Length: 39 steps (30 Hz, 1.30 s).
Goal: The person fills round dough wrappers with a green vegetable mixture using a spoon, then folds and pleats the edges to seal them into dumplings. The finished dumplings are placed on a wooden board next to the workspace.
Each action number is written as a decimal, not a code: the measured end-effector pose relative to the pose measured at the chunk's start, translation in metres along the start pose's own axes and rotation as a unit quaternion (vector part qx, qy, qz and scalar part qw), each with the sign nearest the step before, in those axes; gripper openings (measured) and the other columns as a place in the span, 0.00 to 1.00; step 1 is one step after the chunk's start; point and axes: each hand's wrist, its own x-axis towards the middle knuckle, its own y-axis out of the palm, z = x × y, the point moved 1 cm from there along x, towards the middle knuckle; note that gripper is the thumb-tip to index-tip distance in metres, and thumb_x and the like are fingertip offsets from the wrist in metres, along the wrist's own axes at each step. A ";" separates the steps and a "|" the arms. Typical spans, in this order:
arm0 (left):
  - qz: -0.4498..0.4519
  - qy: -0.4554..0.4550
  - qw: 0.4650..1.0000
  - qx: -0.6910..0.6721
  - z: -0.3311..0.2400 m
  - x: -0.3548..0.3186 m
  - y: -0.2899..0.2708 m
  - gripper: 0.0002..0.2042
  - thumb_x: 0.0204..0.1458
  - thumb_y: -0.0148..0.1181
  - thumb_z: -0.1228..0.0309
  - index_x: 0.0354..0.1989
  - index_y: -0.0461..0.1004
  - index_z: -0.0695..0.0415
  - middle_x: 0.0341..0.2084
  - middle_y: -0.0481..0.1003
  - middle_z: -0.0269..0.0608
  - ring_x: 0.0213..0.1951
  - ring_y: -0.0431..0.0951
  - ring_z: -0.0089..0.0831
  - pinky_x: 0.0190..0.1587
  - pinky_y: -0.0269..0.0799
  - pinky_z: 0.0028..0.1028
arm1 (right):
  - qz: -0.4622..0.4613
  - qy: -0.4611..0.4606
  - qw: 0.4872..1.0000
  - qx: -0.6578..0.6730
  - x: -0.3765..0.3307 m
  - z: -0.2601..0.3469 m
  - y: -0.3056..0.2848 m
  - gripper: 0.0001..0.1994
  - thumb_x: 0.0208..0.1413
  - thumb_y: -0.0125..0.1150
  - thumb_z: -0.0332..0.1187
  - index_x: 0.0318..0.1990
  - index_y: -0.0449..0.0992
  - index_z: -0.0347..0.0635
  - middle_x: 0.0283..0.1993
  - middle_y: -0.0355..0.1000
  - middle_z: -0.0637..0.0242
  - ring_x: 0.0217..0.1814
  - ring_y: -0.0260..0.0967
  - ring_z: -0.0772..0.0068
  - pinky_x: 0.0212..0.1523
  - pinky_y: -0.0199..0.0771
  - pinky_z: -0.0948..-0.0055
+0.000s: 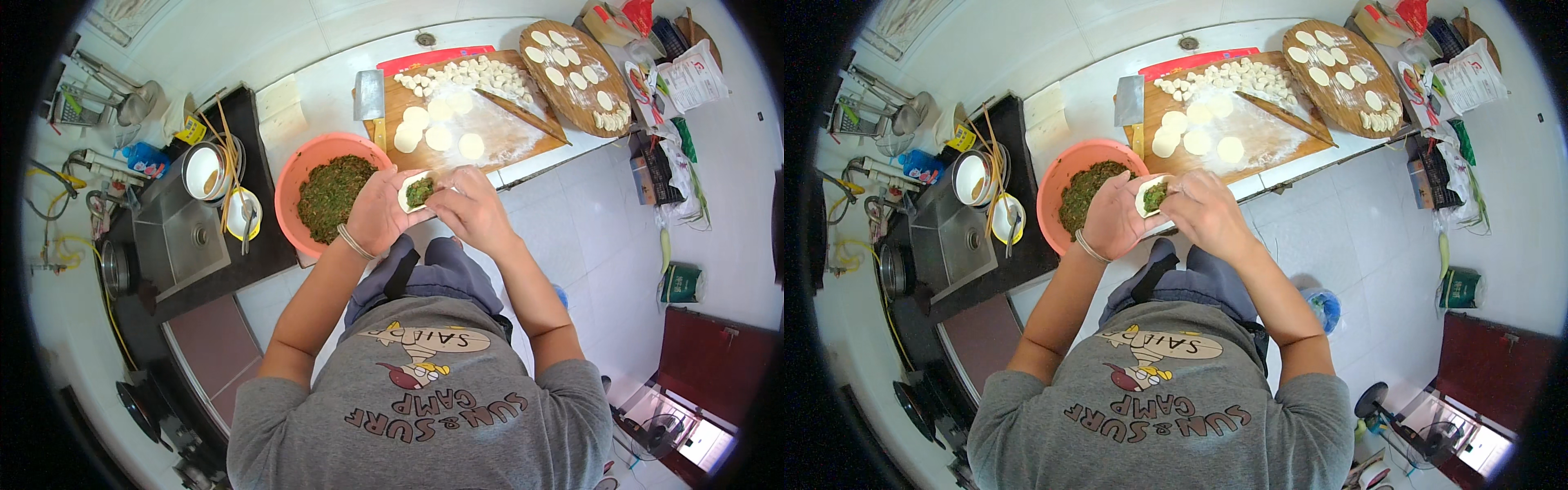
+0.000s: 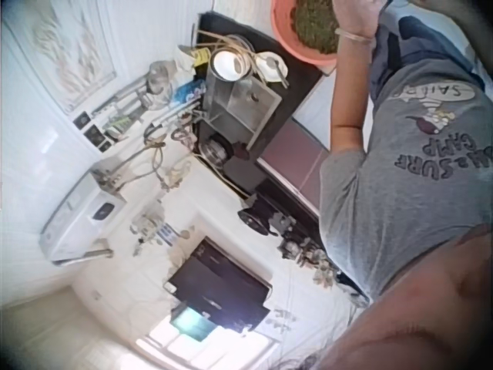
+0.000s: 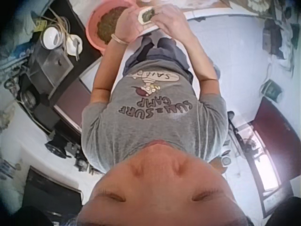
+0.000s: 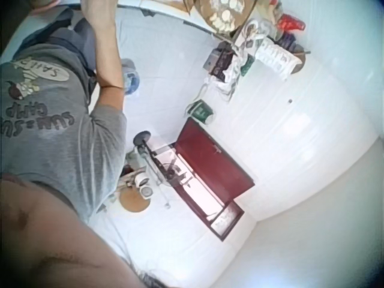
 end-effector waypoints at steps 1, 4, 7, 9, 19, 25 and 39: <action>-0.014 0.004 1.000 0.021 0.001 0.000 0.003 0.26 0.61 0.33 0.58 0.57 0.59 0.69 0.54 0.65 0.51 0.56 0.68 0.41 0.61 0.61 0.42 | -0.011 0.007 1.000 0.016 0.001 0.000 -0.002 0.07 0.39 0.65 0.26 0.27 0.74 0.42 0.39 0.70 0.66 0.41 0.67 0.59 0.41 0.67 0.64; -0.023 0.032 0.994 0.107 0.004 0.001 0.010 0.21 0.62 0.35 0.61 0.53 0.62 0.66 0.54 0.66 0.49 0.55 0.68 0.39 0.60 0.63 0.42 | -0.028 0.042 0.996 0.069 0.005 -0.001 -0.007 0.06 0.41 0.64 0.24 0.28 0.74 0.40 0.40 0.71 0.63 0.42 0.68 0.57 0.43 0.68 0.64; -0.038 0.043 0.993 0.099 0.008 0.003 0.012 0.17 0.62 0.37 0.65 0.50 0.63 0.64 0.52 0.67 0.48 0.54 0.69 0.38 0.60 0.63 0.43 | -0.018 0.095 0.987 0.125 0.002 -0.005 -0.007 0.05 0.42 0.64 0.24 0.28 0.74 0.39 0.39 0.72 0.62 0.41 0.69 0.57 0.42 0.69 0.66; -0.033 0.055 0.991 0.120 0.010 0.004 0.014 0.18 0.62 0.38 0.64 0.50 0.63 0.67 0.49 0.68 0.48 0.51 0.71 0.36 0.57 0.68 0.38 | -0.011 0.124 0.981 0.149 0.001 -0.008 -0.008 0.04 0.43 0.64 0.24 0.28 0.74 0.39 0.35 0.73 0.62 0.39 0.69 0.59 0.39 0.70 0.67; -0.032 0.046 0.986 0.156 0.010 0.007 0.009 0.17 0.61 0.43 0.65 0.50 0.65 0.66 0.50 0.68 0.48 0.52 0.70 0.37 0.59 0.64 0.45 | 0.040 0.151 0.976 0.153 0.003 -0.010 -0.015 0.05 0.43 0.64 0.21 0.29 0.77 0.38 0.35 0.75 0.62 0.39 0.73 0.64 0.40 0.72 0.71; -0.064 0.052 0.979 0.185 0.010 0.006 0.008 0.13 0.55 0.49 0.76 0.47 0.69 0.69 0.48 0.69 0.47 0.50 0.72 0.35 0.54 0.70 0.37 | 0.047 0.155 0.975 0.150 0.003 -0.009 -0.016 0.05 0.43 0.65 0.23 0.30 0.78 0.39 0.36 0.75 0.63 0.41 0.72 0.65 0.42 0.71 0.70; -0.011 0.067 0.959 0.274 0.009 0.006 0.004 0.13 0.54 0.52 0.78 0.47 0.71 0.69 0.42 0.74 0.44 0.45 0.75 0.30 0.50 0.73 0.29 | 0.000 0.113 0.985 0.131 0.001 -0.001 -0.016 0.03 0.43 0.64 0.25 0.28 0.76 0.40 0.35 0.73 0.63 0.41 0.70 0.61 0.43 0.70 0.67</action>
